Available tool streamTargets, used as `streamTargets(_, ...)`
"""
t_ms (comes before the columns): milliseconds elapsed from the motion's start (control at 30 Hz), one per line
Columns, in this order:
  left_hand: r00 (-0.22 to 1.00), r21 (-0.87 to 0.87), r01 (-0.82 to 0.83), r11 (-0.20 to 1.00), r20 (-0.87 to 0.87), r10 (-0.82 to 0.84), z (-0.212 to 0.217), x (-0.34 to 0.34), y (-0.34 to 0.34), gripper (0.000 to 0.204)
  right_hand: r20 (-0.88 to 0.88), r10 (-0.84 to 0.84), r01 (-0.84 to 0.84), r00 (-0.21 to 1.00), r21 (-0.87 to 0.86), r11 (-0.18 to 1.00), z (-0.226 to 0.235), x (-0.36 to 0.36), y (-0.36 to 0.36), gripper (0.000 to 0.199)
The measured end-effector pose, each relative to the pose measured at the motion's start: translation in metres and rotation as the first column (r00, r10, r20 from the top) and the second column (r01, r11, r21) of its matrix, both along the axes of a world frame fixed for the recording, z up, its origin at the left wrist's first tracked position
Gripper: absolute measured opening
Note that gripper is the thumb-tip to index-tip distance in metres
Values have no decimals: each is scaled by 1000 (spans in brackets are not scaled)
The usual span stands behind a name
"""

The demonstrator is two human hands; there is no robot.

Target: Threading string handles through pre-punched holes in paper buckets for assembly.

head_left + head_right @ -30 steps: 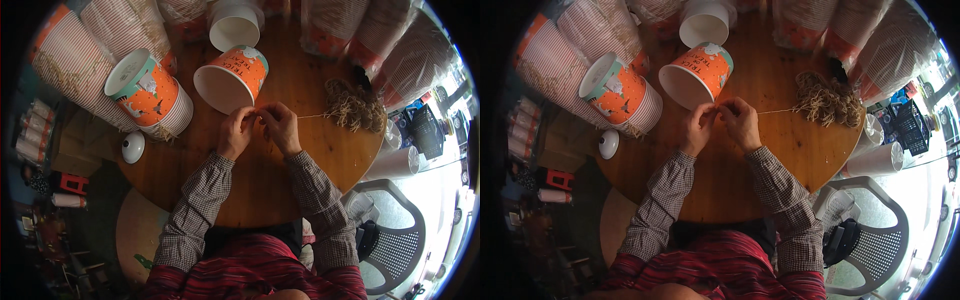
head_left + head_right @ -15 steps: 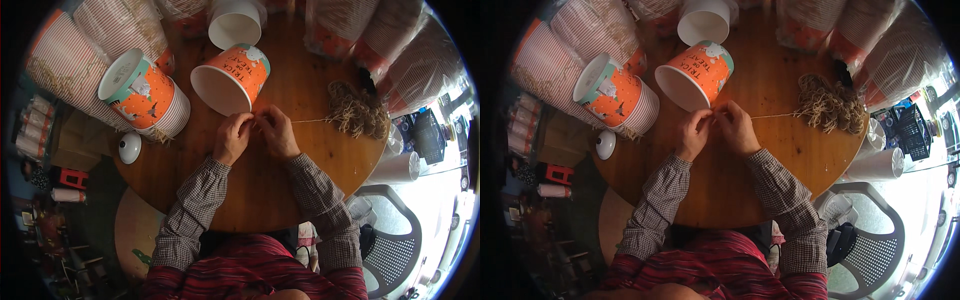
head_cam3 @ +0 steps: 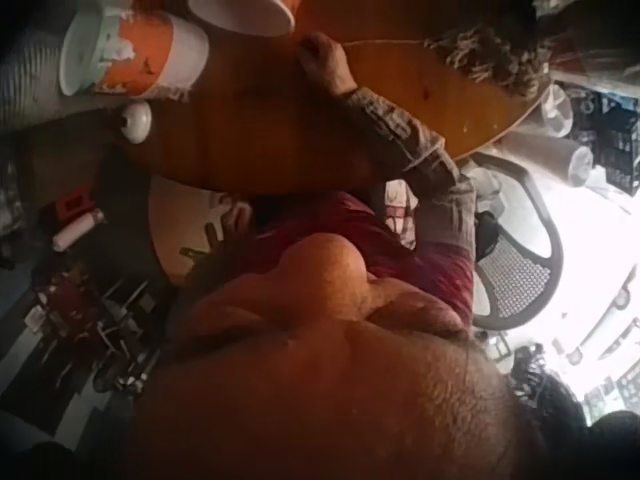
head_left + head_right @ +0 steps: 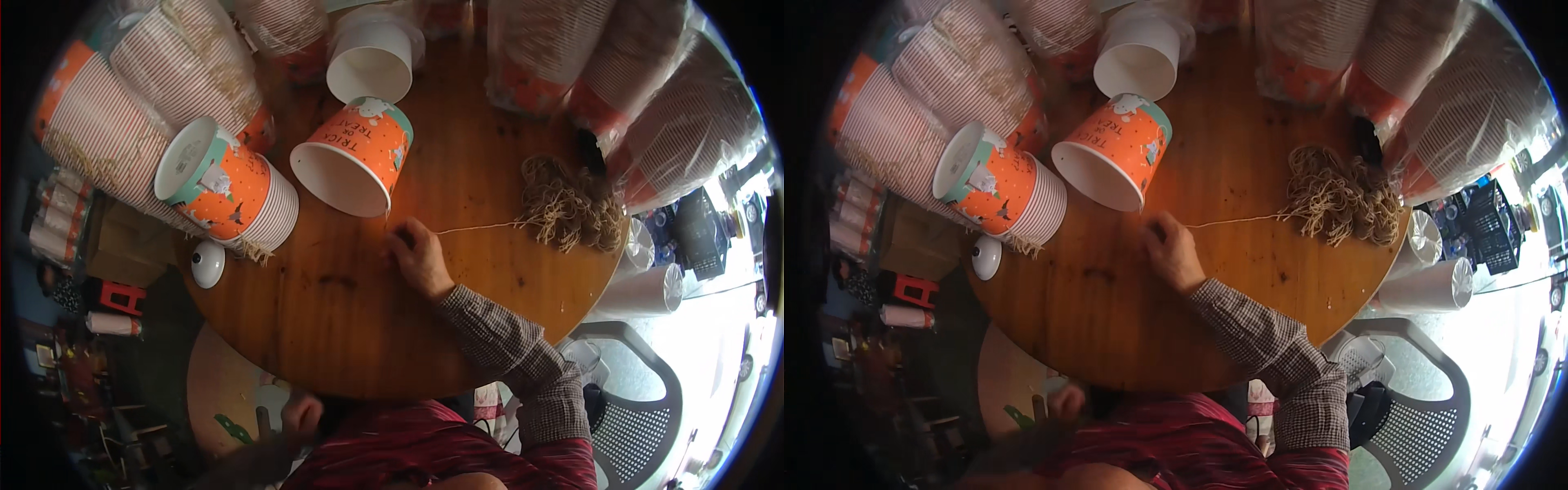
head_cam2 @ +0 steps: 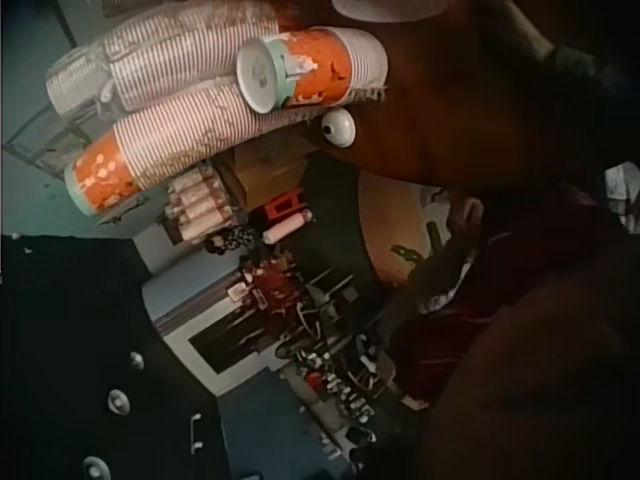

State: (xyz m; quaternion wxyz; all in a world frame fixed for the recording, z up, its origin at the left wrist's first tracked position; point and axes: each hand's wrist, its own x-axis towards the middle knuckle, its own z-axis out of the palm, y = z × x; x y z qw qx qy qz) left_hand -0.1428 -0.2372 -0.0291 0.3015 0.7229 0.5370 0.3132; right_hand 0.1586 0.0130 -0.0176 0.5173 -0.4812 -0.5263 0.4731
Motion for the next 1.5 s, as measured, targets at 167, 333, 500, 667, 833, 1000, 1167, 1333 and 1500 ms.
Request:
streamTargets(167,996,-37,82,996,-40,-84,-8,-10,13,16,-70,73,-73,995,-4,997,8,-8,-8,6)
streamTargets(333,980,-96,182,978,-60,-189,-5,-9,28,15,-72,90,-89,993,18,996,16,-6,-9,5)
streamTargets(500,963,-156,248,956,-64,-260,-3,-10,28,15,-103,78,-76,992,25,997,18,3,-6,5)
streamTargets(667,951,-207,281,937,-73,-301,-1,-16,23,14,-127,100,-102,987,-6,995,19,0,-6,5)
streamTargets(833,942,-243,300,922,-79,-327,2,-22,24,14,-83,87,-88,993,-11,996,16,2,-6,4)
streamTargets(1000,940,-284,299,911,-79,-333,3,-22,16,14,-124,83,-85,989,-11,996,18,4,-8,5)
streamTargets(1167,932,-320,307,896,-91,-352,9,-31,14,13,-88,68,-72,994,-42,997,20,1,-5,6)
streamTargets(1333,933,-352,299,887,-86,-349,11,-34,4,13,-76,53,-58,996,-59,997,17,2,-3,6)
streamTargets(1500,932,-388,289,875,-96,-350,16,-45,-6,13,-69,17,-20,997,-47,999,14,5,-2,7)
